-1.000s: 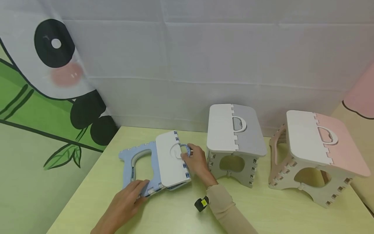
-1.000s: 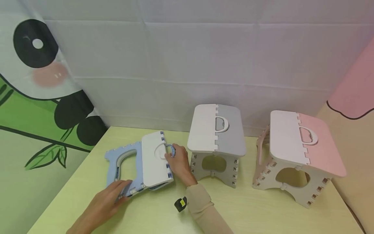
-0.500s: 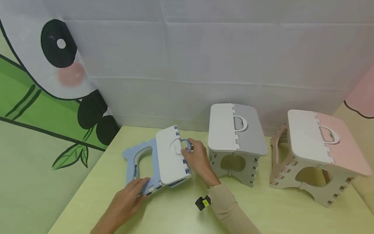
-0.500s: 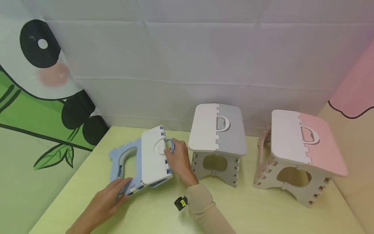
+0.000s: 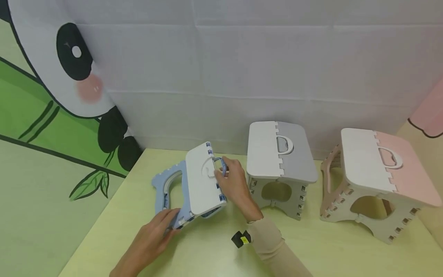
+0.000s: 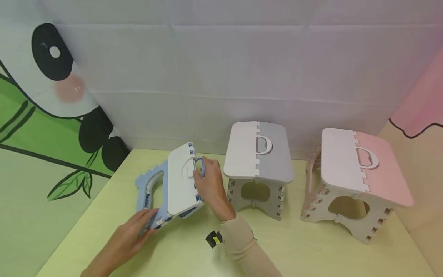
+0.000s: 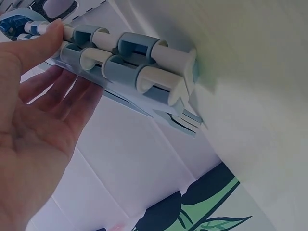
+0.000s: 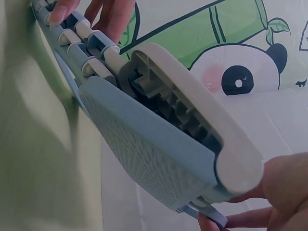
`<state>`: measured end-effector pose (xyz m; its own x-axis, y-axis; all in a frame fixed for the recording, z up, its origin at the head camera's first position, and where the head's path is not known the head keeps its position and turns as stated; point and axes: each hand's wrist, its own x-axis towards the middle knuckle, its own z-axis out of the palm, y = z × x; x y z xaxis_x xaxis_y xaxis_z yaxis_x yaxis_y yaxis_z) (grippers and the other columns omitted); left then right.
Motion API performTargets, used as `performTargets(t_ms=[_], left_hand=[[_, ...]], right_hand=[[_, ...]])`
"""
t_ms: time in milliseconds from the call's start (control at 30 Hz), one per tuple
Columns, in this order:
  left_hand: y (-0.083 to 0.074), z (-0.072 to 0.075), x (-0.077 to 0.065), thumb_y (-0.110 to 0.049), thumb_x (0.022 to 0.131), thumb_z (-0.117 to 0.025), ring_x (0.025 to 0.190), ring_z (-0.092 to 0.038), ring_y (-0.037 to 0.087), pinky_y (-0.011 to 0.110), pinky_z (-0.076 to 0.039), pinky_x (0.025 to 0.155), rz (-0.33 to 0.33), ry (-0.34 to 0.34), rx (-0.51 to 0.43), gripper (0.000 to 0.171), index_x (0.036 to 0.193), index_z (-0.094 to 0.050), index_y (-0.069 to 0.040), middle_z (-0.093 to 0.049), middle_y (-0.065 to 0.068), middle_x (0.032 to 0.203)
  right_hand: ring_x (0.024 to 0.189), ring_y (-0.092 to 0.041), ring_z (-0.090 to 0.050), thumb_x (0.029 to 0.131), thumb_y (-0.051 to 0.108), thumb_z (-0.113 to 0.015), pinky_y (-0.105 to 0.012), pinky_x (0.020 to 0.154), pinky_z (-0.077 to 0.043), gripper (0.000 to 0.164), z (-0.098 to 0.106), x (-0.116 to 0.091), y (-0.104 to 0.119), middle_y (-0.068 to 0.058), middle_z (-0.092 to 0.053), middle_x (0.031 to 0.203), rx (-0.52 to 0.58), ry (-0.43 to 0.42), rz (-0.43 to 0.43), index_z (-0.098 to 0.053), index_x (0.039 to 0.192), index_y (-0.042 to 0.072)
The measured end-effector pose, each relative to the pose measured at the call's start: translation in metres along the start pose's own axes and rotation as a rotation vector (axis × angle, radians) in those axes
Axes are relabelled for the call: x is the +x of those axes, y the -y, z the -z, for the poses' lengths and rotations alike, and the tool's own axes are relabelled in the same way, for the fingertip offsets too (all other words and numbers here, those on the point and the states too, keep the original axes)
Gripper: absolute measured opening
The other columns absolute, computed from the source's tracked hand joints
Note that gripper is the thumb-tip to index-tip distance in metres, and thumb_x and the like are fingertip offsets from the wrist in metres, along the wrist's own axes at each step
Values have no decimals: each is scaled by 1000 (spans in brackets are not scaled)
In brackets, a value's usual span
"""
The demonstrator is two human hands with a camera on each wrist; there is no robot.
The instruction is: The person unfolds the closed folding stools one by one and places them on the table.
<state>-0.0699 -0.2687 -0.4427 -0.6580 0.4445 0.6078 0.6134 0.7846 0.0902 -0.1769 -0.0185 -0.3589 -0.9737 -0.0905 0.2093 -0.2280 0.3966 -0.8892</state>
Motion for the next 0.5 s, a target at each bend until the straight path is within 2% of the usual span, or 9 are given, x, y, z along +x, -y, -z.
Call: performTargets(t_ms=[200, 500], left_hand=[[-3, -1, 2, -49, 109, -34, 96, -69, 26, 41, -59, 74, -3, -18, 3, 64, 127, -64, 4, -67, 14, 116], [-7, -3, 4, -48, 109, -37, 95, -69, 26, 41, -59, 73, -12, -40, -24, 61, 127, -64, 4, -67, 15, 115]], right_hand=[[106, -36, -65, 99, -1, -59, -43, 88, -59, 45, 4, 0, 3, -26, -57, 124, -10, -28, 78, -53, 142, -11], [109, -37, -64, 100, -1, -58, -46, 88, -58, 42, 12, -1, 11, -25, -57, 130, 18, -31, 92, -54, 141, -9]])
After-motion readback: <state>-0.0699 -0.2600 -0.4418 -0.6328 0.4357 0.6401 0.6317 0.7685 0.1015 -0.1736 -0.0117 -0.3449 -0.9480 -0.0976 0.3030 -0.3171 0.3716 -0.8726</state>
